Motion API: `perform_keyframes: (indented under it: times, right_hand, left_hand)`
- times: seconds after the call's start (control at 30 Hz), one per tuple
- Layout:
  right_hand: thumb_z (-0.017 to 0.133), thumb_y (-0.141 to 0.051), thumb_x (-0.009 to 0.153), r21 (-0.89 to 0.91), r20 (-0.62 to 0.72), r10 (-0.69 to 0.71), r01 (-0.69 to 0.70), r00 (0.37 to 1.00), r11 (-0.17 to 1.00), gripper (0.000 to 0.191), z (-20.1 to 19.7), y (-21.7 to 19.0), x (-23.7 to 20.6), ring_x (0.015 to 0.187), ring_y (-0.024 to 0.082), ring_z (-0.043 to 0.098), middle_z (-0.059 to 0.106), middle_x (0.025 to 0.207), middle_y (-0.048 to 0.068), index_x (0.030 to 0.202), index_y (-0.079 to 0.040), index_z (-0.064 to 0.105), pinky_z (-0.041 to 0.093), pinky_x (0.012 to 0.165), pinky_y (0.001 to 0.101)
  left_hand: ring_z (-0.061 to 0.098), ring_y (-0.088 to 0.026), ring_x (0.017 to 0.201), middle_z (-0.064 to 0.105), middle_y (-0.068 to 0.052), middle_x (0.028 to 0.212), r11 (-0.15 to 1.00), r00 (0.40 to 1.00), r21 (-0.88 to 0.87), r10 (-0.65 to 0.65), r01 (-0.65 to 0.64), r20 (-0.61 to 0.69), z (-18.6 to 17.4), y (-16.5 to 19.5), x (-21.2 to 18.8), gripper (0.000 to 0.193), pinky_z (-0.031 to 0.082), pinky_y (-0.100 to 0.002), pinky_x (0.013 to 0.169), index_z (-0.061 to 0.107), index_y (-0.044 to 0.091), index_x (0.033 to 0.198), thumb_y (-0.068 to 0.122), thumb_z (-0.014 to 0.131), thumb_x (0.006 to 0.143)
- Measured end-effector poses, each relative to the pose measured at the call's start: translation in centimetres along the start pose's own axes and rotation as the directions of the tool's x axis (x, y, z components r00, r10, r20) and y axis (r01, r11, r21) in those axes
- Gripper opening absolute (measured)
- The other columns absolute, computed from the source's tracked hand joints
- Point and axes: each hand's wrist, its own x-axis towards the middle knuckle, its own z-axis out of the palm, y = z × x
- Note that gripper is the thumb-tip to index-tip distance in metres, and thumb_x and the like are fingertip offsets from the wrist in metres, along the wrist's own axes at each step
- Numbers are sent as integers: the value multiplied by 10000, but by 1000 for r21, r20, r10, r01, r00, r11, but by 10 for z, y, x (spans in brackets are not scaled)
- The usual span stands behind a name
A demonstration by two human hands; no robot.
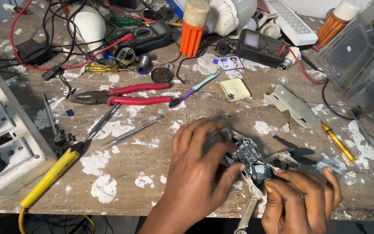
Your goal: The person repairs a small drone at a cluttered workbench. They sort small screws into a plastic tray, manipulate the drone's exposed circuit board and frame by hand, use tweezers to handle small components, and use a screwdriver on the drone body while repositioning it across the bench.
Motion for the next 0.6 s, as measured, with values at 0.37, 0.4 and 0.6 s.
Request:
perform_keyframes:
  times: [0.37, 0.4, 0.6]
  right_hand:
    - [611, -230, 1003, 35, -33, 16, -15, 999, 999, 177, 2, -2, 0, 1072, 265, 659, 682, 1022, 74, 928, -84, 675, 363, 1232, 601]
    - [609, -227, 1007, 33, -23, 19, -18, 1000, 999, 172, 3, -1, -1, 1076, 265, 660, 682, 1024, 72, 931, -87, 672, 361, 1236, 602]
    - [598, -231, 1023, 54, -30, 37, -36, 999, 998, 168, 1, 3, -3, 1076, 261, 670, 682, 1041, 75, 949, -91, 653, 365, 1242, 598]
  left_hand:
    - [348, -433, 1508, 538, -130, 1470, 984, 980, -109, 156, -143, 120, -8, 6, 0, 182, 233, -614, 1250, 818, 162, 939, 192, 845, 762]
    - [346, -433, 1512, 540, -130, 1470, 984, 979, -106, 159, -146, 127, -8, 6, 1, 187, 230, -615, 1254, 820, 169, 943, 186, 844, 758]
    - [343, -447, 1506, 547, -120, 1472, 983, 975, -131, 151, -131, 162, -8, 8, 1, 226, 223, -617, 1241, 830, 201, 974, 179, 838, 750]
